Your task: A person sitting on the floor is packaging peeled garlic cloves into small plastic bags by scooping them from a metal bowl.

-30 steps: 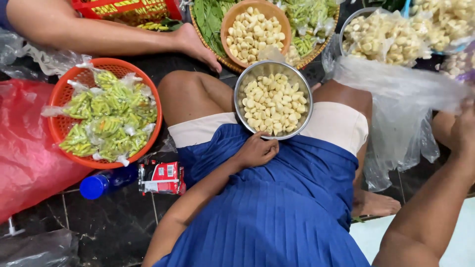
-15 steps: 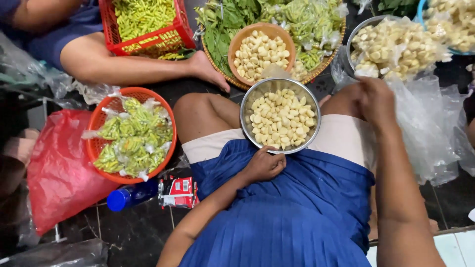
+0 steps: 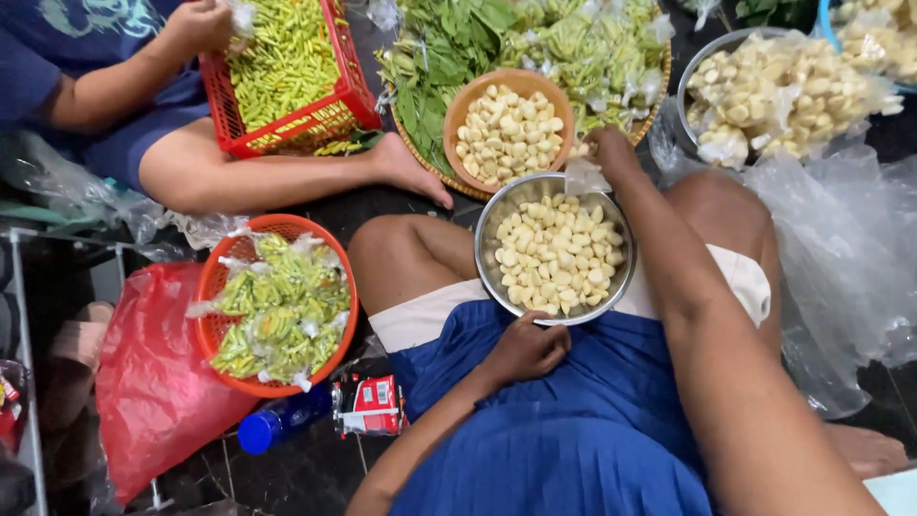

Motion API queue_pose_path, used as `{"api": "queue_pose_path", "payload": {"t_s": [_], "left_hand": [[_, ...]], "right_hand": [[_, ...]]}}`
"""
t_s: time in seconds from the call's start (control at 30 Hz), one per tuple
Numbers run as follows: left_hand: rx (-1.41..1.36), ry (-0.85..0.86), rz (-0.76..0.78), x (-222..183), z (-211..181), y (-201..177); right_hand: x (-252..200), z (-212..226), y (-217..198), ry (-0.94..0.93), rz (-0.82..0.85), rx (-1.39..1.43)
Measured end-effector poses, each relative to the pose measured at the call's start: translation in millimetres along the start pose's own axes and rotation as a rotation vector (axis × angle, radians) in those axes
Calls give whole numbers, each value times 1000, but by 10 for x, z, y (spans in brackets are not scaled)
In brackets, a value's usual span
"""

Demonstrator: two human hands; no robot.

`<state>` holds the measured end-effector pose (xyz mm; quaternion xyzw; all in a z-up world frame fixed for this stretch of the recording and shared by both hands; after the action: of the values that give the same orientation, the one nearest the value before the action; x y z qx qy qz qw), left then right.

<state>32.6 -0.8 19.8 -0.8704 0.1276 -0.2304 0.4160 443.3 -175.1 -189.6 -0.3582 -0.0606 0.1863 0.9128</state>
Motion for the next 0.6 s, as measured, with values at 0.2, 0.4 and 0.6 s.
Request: {"api": "queue_pose_path", "payload": {"t_s": [0.2,0.4,0.6], "left_hand": [[-56,-3,-6,18,-61,-133],[-71,7,-38,-11,17,-22],[-27,6,-63,-83,63,132]], "right_hand": [[-934,1123,-1371,58,-122,422],[-2038,2310,-2193,196,-69,837],[-2688,3091,-1887,331,196,1342]]}}
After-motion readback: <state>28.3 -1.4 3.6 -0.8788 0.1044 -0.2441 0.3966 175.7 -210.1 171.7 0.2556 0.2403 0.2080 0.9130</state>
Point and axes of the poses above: each hand's wrist, its own x-axis towards the middle knuckle, its own y-axis out of the palm, z = x × y, the point moved 2 cm from there along x, towards the middle knuckle, and after that the axes turned 15 degrees about x, right-handed, at the moved point
